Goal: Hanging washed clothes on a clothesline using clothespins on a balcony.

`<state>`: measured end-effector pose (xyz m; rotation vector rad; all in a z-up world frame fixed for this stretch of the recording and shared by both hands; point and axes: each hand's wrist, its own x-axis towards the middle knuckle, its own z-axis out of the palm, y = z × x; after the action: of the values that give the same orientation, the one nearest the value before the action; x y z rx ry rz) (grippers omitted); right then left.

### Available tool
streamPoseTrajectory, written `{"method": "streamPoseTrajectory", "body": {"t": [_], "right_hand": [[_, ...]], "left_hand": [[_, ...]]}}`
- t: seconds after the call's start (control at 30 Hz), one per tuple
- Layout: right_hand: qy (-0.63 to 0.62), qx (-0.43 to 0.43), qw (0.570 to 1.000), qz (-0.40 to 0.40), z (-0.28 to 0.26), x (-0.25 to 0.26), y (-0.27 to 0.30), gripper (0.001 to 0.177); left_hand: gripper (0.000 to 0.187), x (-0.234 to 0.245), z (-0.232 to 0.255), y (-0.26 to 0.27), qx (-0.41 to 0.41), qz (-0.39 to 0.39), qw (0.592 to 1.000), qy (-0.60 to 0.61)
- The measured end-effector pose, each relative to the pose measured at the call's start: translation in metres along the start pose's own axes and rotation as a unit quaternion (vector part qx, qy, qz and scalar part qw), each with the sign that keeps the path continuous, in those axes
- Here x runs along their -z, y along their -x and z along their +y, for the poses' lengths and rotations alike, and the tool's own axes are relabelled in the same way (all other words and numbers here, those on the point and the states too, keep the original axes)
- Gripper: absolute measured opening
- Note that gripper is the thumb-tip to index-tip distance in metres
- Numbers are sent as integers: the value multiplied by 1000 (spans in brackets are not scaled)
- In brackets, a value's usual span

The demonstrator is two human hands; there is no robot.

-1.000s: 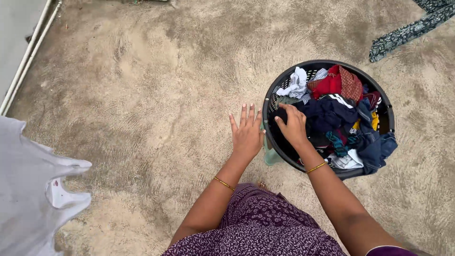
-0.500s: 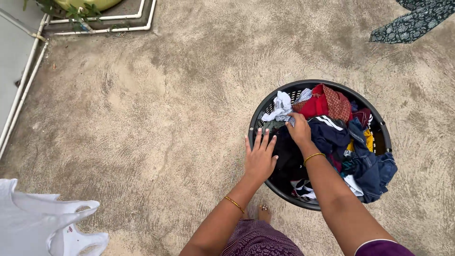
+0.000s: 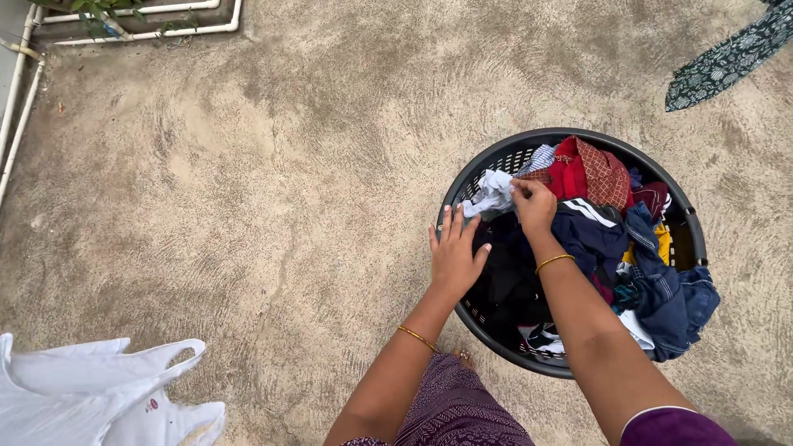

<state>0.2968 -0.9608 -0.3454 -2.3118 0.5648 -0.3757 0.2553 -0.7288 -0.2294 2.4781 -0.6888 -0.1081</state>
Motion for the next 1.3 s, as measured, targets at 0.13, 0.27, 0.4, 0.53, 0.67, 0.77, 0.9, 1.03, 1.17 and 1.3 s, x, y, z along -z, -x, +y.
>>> {"method": "streamPoseTrajectory", "body": {"t": [0.13, 0.27, 0.4, 0.53, 0.67, 0.77, 0.9, 1.03, 1.17, 1.3], "right_hand": [[-194, -78, 978, -15, -38, 37, 21, 25], [-410, 56, 908, -59, -74, 75, 26, 31], [-478, 75, 863, -145, -175, 143, 40, 36], [-551, 88, 823, -103, -230, 169, 37, 34], [-542, 81, 833, -81, -258, 167, 27, 24], [-546, 97, 824, -116, -293, 162, 36, 27], [-577, 84, 797, -160, -328, 124, 42, 23], [-551, 98, 803, -207, -354, 79, 36, 22], [-473, 146, 827, -266, -390, 17, 28, 17], [-490, 105, 819, -282, -420, -47, 18, 16]], "left_hand": [[59, -17, -21, 10, 56, -14, 992, 112], [75, -26, -28, 16, 82, -13, 983, 161], [95, 7, -11, 23, 90, 44, 971, 216], [56, 52, -5, 38, 83, 121, 959, 244], [48, 116, -28, 58, 98, 127, 894, 418], [45, 185, -43, 85, 163, 11, 834, 527], [38, 242, -79, 117, 229, 114, 782, 568], [29, 283, -139, 144, 257, 319, 737, 538], [22, 344, -180, 161, 147, 409, 727, 532], [21, 412, -171, 154, 85, 433, 716, 541]]}}
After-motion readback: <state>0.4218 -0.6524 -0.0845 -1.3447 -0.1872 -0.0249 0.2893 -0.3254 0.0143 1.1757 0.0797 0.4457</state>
